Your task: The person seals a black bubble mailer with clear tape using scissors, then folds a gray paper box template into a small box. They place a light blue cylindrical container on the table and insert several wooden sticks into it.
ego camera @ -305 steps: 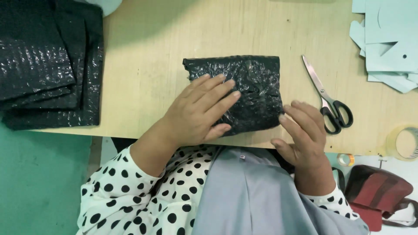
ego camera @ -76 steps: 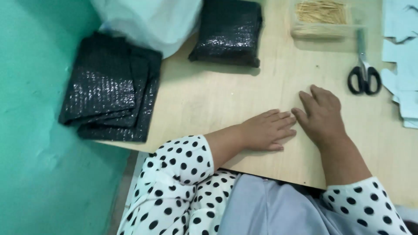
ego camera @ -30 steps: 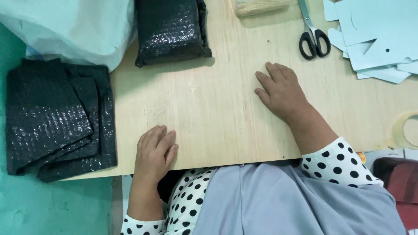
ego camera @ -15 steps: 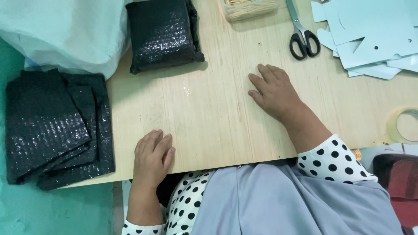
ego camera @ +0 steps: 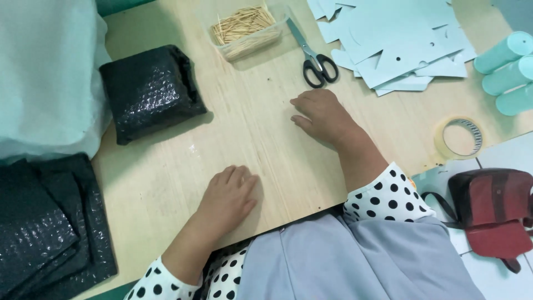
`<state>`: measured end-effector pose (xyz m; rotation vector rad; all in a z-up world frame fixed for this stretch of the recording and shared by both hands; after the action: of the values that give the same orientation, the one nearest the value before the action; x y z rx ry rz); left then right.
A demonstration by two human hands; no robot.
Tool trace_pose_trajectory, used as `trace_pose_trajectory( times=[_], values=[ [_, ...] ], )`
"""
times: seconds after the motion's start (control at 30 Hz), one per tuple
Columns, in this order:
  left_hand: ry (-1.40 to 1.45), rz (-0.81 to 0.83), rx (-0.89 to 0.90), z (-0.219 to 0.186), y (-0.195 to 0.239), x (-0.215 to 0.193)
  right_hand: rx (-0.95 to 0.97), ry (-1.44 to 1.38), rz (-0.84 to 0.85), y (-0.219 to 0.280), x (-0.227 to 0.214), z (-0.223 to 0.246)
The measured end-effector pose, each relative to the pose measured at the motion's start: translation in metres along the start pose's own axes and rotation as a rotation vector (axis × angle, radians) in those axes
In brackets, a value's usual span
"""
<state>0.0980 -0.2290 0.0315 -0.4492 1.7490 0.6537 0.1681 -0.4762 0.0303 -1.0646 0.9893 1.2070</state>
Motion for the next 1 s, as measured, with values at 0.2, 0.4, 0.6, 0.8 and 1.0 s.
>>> trace_pose_trajectory(
  times=[0.2, 0.4, 0.6, 0.8, 1.0],
  values=[
    [-0.015, -0.088, 0.244, -0.048, -0.094, 0.001, 0.170, 0.012, -0.363, -0.005, -0.032, -0.073],
    [0.116, -0.230, 0.193, -0.068, -0.166, -0.014, 0.641, -0.010, -0.336, 0.013, -0.060, -0.147],
    [0.288, -0.218, 0.191, -0.052, -0.157, -0.017, 0.666, -0.017, -0.294, 0.017, -0.055, -0.171],
    [0.277, -0.242, 0.220, -0.046, -0.165, -0.001, 0.653, -0.036, -0.240, 0.015, -0.044, -0.180],
    [0.269, -0.239, 0.214, -0.047, -0.161, -0.003, 0.628, -0.085, -0.365, 0.011, -0.033, -0.191]
  ],
)
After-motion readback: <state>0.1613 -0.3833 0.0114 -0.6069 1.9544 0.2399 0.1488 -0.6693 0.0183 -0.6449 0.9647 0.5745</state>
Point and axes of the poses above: each hand's wrist, its own y-axis away from the middle knuckle, its own x-axis out of the palm, z = x × y, the point moved 8 cm from there along -y, towards the middle knuckle, and after that the axes turned 15 degrees about -z, right-handed, at the moved point
